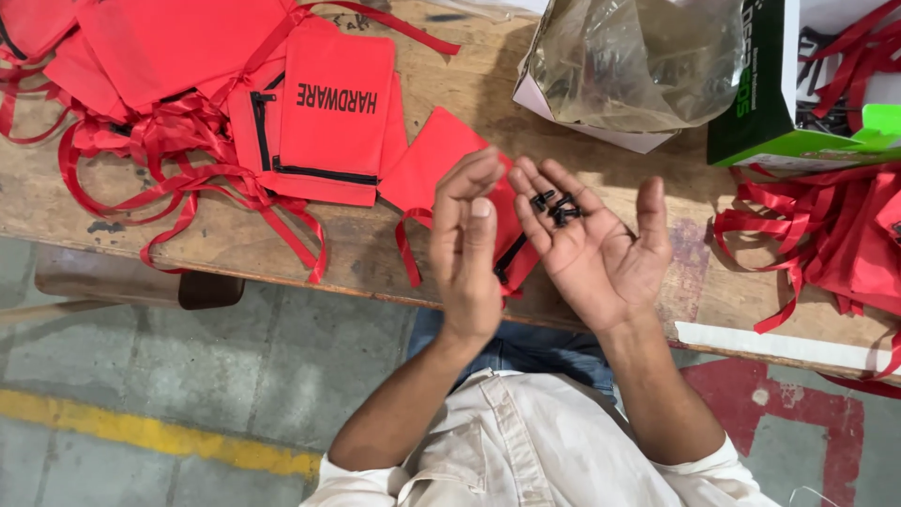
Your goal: The person picks up small black plastic clips and places them into a red zippered pouch labeled 'HARDWARE'. They then zip the pouch shut and place it on a wooden table with other pouches.
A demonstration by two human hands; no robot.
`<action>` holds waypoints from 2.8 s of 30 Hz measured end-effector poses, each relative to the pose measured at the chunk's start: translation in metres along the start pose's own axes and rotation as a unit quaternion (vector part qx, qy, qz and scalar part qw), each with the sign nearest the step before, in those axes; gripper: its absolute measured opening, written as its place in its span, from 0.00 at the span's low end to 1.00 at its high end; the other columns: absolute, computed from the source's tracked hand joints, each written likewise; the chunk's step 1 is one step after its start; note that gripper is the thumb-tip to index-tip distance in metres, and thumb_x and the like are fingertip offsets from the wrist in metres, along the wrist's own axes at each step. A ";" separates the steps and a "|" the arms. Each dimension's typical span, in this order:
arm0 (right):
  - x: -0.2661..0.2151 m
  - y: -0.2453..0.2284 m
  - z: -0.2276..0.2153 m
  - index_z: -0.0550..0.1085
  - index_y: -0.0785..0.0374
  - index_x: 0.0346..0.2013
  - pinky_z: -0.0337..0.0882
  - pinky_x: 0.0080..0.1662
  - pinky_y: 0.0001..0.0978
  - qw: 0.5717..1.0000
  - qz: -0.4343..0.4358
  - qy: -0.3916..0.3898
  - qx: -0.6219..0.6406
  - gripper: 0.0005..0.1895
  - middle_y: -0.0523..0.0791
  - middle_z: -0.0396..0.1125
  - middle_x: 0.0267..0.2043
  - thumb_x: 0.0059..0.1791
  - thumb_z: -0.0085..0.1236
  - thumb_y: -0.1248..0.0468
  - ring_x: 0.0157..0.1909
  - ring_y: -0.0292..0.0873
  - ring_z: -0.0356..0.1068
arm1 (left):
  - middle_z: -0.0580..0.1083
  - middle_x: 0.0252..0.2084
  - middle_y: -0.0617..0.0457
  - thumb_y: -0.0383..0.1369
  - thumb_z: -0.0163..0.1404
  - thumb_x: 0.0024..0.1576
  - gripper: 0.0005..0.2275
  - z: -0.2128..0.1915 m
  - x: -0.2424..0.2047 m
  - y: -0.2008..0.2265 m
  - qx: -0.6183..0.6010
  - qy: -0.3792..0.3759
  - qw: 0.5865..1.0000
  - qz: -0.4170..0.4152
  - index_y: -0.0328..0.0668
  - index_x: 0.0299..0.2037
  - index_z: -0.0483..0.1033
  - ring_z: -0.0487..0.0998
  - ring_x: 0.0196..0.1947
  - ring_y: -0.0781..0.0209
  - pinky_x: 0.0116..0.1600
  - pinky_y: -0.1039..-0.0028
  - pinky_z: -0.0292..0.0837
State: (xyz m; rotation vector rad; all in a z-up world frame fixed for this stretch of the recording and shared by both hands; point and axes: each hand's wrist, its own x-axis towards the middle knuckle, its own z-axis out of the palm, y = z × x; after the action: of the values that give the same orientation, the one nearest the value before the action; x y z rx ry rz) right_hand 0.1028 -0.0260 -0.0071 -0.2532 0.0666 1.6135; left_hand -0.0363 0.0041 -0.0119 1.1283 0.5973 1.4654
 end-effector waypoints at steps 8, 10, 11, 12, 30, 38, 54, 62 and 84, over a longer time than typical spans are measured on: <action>-0.003 -0.008 -0.017 0.54 0.83 0.72 0.46 0.80 0.53 0.995 -0.010 -0.059 0.079 0.55 0.67 0.45 0.80 0.53 0.43 0.32 0.84 0.60 0.42 | 0.73 0.56 0.47 0.29 0.58 0.59 0.12 -0.020 -0.006 0.001 0.416 -0.076 0.906 0.018 0.35 0.51 0.78 0.74 0.58 0.50 0.63 0.62 0.71; -0.003 -0.008 -0.018 0.54 0.84 0.72 0.46 0.80 0.53 0.994 -0.013 -0.058 0.097 0.56 0.66 0.45 0.80 0.53 0.42 0.32 0.84 0.60 0.42 | 0.72 0.55 0.44 0.29 0.59 0.54 0.14 -0.019 -0.003 0.001 0.455 -0.102 0.884 0.024 0.32 0.49 0.77 0.73 0.55 0.46 0.60 0.60 0.71; -0.003 -0.009 -0.018 0.53 0.84 0.72 0.46 0.80 0.54 0.992 -0.017 -0.059 0.115 0.57 0.66 0.45 0.79 0.52 0.42 0.31 0.84 0.60 0.41 | 0.72 0.54 0.40 0.29 0.60 0.49 0.17 -0.018 -0.002 0.000 0.493 -0.129 0.860 0.032 0.30 0.48 0.76 0.71 0.52 0.42 0.56 0.59 0.70; -0.003 -0.009 -0.018 0.53 0.84 0.72 0.46 0.80 0.54 0.992 -0.018 -0.058 0.114 0.57 0.66 0.45 0.79 0.52 0.42 0.31 0.84 0.60 0.41 | 0.72 0.54 0.40 0.29 0.60 0.49 0.17 -0.019 -0.002 -0.001 0.492 -0.130 0.860 0.031 0.30 0.48 0.76 0.71 0.52 0.42 0.56 0.59 0.70; -0.009 -0.010 -0.014 0.52 0.84 0.73 0.45 0.79 0.53 0.991 -0.007 -0.059 0.119 0.57 0.66 0.42 0.81 0.53 0.41 0.32 0.84 0.60 0.40 | 0.74 0.48 0.50 0.28 0.59 0.55 0.07 -0.022 -0.003 -0.008 0.559 -0.148 0.813 0.075 0.35 0.40 0.78 0.73 0.46 0.47 0.49 0.60 0.73; -0.014 -0.012 -0.012 0.52 0.84 0.72 0.45 0.79 0.55 0.990 -0.010 -0.055 0.126 0.55 0.67 0.42 0.81 0.54 0.40 0.33 0.83 0.61 0.41 | 0.73 0.47 0.50 0.28 0.57 0.56 0.06 -0.017 -0.002 -0.006 0.588 -0.142 0.792 0.082 0.32 0.40 0.78 0.74 0.46 0.50 0.47 0.61 0.75; -0.025 -0.027 -0.018 0.51 0.77 0.73 0.44 0.83 0.44 0.976 -0.089 -0.009 -0.200 0.52 0.60 0.43 0.82 0.54 0.49 0.35 0.86 0.55 0.41 | 0.72 0.53 0.45 0.31 0.61 0.49 0.15 -0.023 0.004 0.001 0.548 -0.201 0.812 0.014 0.33 0.45 0.79 0.75 0.49 0.46 0.49 0.59 0.74; -0.030 -0.019 -0.009 0.56 0.80 0.70 0.48 0.81 0.49 0.994 -0.048 0.018 -0.099 0.46 0.64 0.49 0.78 0.56 0.44 0.40 0.83 0.59 0.47 | 0.70 0.46 0.44 0.26 0.55 0.57 0.08 -0.024 0.003 -0.023 0.591 -0.123 0.795 0.060 0.31 0.42 0.72 0.75 0.47 0.43 0.51 0.56 0.74; 0.009 0.010 0.050 0.60 0.77 0.67 0.59 0.71 0.42 0.985 0.073 -0.008 -0.155 0.46 0.56 0.62 0.66 0.54 0.40 0.36 0.68 0.50 0.62 | 0.63 0.60 0.37 0.24 0.55 0.57 0.06 -0.017 0.040 0.054 0.501 -0.132 0.850 0.097 0.33 0.41 0.72 0.67 0.54 0.44 0.61 0.56 0.65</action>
State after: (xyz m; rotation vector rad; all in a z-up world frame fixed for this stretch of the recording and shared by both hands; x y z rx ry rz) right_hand 0.0866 -0.0084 0.0385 -0.4845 -0.1851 1.7698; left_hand -0.0726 0.0328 0.0400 2.2122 1.1292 1.0920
